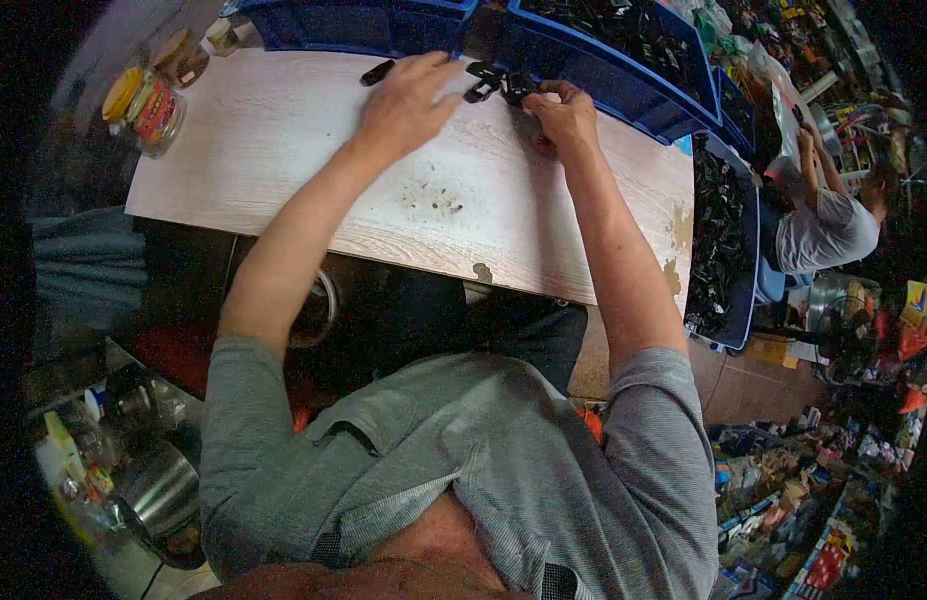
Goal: Assembling small black plastic components at a workbench.
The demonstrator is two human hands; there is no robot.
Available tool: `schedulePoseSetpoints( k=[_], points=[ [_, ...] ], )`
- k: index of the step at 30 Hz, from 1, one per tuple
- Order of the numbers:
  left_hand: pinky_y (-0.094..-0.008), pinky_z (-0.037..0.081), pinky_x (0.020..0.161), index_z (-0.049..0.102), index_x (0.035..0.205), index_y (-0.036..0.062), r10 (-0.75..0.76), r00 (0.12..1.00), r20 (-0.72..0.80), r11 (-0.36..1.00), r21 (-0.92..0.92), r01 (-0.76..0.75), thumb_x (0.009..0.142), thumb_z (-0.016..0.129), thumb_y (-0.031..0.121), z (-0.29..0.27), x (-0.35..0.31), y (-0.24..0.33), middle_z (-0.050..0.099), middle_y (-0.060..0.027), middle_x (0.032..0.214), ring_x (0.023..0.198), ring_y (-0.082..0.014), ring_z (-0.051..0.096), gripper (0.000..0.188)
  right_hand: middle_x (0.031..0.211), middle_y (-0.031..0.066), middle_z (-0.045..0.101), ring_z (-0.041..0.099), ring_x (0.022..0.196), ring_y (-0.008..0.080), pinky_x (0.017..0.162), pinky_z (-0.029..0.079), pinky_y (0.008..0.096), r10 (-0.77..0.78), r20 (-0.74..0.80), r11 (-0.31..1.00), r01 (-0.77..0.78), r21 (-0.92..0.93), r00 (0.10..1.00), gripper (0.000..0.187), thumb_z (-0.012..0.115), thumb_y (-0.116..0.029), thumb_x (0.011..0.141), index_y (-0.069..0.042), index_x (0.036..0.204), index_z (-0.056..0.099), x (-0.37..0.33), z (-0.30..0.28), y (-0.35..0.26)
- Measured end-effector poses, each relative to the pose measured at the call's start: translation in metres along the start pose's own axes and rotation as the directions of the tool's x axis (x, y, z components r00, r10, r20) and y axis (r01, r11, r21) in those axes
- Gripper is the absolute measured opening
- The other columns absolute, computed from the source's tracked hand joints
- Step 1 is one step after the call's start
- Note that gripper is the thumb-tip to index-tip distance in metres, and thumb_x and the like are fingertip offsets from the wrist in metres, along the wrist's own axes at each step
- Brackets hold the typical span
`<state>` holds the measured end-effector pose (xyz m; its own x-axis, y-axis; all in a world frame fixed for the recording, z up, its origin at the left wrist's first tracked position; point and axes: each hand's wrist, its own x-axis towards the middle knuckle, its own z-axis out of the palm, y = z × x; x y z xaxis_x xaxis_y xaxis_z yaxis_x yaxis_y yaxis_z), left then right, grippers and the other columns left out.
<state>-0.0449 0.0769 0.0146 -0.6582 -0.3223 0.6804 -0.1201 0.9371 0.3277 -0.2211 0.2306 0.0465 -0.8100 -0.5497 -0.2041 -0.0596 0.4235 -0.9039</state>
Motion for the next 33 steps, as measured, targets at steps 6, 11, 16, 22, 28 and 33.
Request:
schedulePoseSetpoints(
  k=[6, 11, 16, 22, 28, 33],
  points=[
    [-0.0459, 0.048, 0.100, 0.071, 0.122, 0.0082, -0.010, 0.987, 0.161, 0.998, 0.060, 0.000, 0.090, 0.067, 0.022, 0.037, 0.012, 0.021, 0.064, -0.0151, 0.132, 0.119, -0.0330, 0.060, 0.035, 0.059, -0.0006, 0.052, 0.047, 0.041, 0.0112, 0.036, 0.039, 0.0285, -0.054, 0.084, 0.998, 0.052, 0.035, 0.995, 0.031, 0.074, -0.015, 0.083, -0.005, 0.111, 0.065, 0.006, 0.001, 0.005],
    [-0.0464, 0.048, 0.099, 0.073, 0.115, 0.0070, 0.037, 0.988, 0.151, 0.997, -0.080, -0.026, 0.089, 0.067, 0.018, 0.043, -0.001, 0.042, 0.066, -0.0134, 0.128, 0.117, -0.0321, 0.061, 0.029, 0.060, -0.0002, 0.052, 0.049, 0.044, 0.0103, 0.038, 0.042, 0.0281, -0.042, 0.016, 0.997, 0.041, 0.067, 0.999, 0.028, 0.074, -0.014, 0.083, -0.005, 0.107, 0.064, 0.009, -0.012, 0.020],
    [-0.0488, 0.047, 0.101, 0.070, 0.118, 0.0065, -0.062, 0.982, -0.181, 0.969, -0.245, 0.017, 0.083, 0.070, 0.023, 0.042, 0.009, 0.046, 0.067, -0.0141, 0.123, 0.117, -0.0382, 0.059, 0.038, 0.059, 0.0008, 0.054, 0.052, 0.045, 0.0120, 0.043, 0.047, 0.0278, -0.043, 0.089, 0.998, 0.039, 0.052, 0.995, 0.023, 0.076, -0.019, 0.082, -0.005, 0.097, 0.065, -0.014, -0.018, 0.017],
    [-0.0467, 0.051, 0.096, 0.070, 0.121, 0.0056, -0.005, 0.998, 0.060, 0.962, -0.273, 0.021, 0.086, 0.064, 0.019, 0.038, 0.021, 0.063, 0.072, -0.0207, 0.111, 0.108, -0.0393, 0.065, 0.038, 0.065, 0.0021, 0.058, 0.053, 0.048, 0.0111, 0.044, 0.047, 0.0273, -0.043, 0.167, 0.999, 0.037, 0.039, 0.985, 0.026, 0.076, -0.022, 0.082, -0.003, 0.097, 0.066, -0.040, -0.021, 0.018],
    [-0.0464, 0.053, 0.089, 0.073, 0.113, 0.0056, -0.044, 0.999, 0.027, 0.940, -0.337, 0.051, 0.087, 0.063, 0.018, 0.042, 0.014, 0.059, 0.072, -0.0218, 0.103, 0.098, -0.0415, 0.067, 0.030, 0.064, 0.0002, 0.058, 0.053, 0.046, 0.0094, 0.042, 0.045, 0.0254, -0.067, 0.109, 0.998, 0.066, 0.013, 0.992, 0.033, 0.076, -0.029, 0.084, -0.005, 0.105, 0.067, -0.042, -0.014, 0.022],
    [-0.0476, 0.053, 0.089, 0.072, 0.113, 0.0058, -0.096, 0.994, 0.058, 0.933, -0.342, 0.110, 0.090, 0.063, 0.020, 0.029, 0.011, 0.065, 0.072, -0.0216, 0.102, 0.098, -0.0406, 0.068, 0.029, 0.065, 0.0007, 0.060, 0.053, 0.046, 0.0093, 0.042, 0.043, 0.0245, -0.104, 0.167, 0.994, 0.105, 0.000, 0.981, 0.034, 0.074, -0.026, 0.087, -0.004, 0.113, 0.068, -0.051, -0.015, 0.018]
  ],
)
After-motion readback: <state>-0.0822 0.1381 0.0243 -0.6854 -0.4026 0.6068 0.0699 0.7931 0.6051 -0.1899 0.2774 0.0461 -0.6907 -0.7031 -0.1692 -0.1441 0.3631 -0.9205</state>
